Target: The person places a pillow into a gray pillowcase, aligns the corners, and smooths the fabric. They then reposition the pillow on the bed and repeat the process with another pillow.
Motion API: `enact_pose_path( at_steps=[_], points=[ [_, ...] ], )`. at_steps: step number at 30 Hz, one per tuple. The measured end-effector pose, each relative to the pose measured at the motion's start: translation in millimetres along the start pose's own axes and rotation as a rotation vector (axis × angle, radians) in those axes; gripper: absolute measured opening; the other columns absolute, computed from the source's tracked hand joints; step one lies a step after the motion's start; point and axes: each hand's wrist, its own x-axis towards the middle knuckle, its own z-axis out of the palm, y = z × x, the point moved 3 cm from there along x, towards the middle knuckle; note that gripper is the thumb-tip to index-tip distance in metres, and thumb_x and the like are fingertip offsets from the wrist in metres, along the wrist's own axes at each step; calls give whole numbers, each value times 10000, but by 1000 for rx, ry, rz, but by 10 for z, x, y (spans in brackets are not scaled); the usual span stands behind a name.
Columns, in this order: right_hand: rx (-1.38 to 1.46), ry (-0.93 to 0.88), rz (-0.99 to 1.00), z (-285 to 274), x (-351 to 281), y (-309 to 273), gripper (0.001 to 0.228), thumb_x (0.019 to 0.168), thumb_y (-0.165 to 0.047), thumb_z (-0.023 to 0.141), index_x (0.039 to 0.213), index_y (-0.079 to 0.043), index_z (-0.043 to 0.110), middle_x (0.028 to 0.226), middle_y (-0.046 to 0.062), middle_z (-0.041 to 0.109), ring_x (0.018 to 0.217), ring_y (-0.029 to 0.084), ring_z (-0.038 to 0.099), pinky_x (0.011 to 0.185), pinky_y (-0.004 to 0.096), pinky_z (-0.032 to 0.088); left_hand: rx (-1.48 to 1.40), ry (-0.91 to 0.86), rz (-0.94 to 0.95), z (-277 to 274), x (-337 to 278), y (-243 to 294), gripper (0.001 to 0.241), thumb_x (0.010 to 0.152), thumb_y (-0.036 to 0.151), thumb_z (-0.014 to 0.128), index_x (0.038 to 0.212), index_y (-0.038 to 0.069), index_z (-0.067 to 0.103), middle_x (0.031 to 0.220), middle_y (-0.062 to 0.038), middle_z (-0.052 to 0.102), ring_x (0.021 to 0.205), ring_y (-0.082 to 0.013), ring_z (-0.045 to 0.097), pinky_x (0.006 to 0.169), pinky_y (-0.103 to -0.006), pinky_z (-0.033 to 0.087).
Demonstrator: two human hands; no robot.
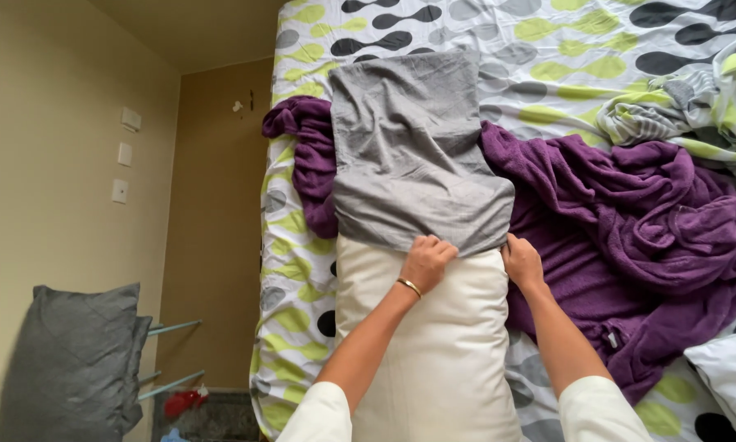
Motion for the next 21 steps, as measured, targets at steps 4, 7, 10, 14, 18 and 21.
enact_pose_path(
  at_steps=[4,7,10,14,18,21],
  points=[
    [-133,105,-209,-184,-331,58,62,960,-259,600,921,-212,587,692,31,547,770,231,646,689,351,557,110,58,-12,-94,40,-69,71,935,229,575,948,285,617,896,75,617,933,-154,584,863,-326,439],
    [-143,73,-308,-61,-631,114,44,908,-229,608,921,-195,582,700,45,555,763,241,631,696,351,548,127,86,-17,-57,31,-4,66,932,226,583,941,283,615,892,72,605,936,-155,578,871,-332,437],
    [-37,-41,-330,335,-950,287,74,871,-218,603,875,-145,590,712,78,598,773,296,639,704,395,548,118,106,-8,-1,61,58,66,931,213,587,927,272,618,896,68,607,941,-158,575,872,-336,430],
    [5,-161,-351,-20,-824,20,67,850,-155,614,842,-97,582,676,138,608,720,371,623,645,461,522,60,120,-70,-10,47,50,92,938,218,609,981,278,665,926,74,640,954,-155,595,880,-328,434],
    [-237,-623,-65,-488,-231,-234,267,924,-274,564,1167,-197,643,1010,175,757,973,399,741,865,520,582,0,106,-165,-20,-208,-34,85,953,230,605,973,272,676,919,74,651,966,-155,612,873,-335,435],
    [-172,-388,-53,-794,-74,-598,173,942,-286,570,999,-145,653,930,126,724,949,340,725,836,446,585,-86,126,-338,-50,-422,-24,87,972,271,624,992,268,709,924,87,686,954,-156,616,890,-336,435]
  ],
)
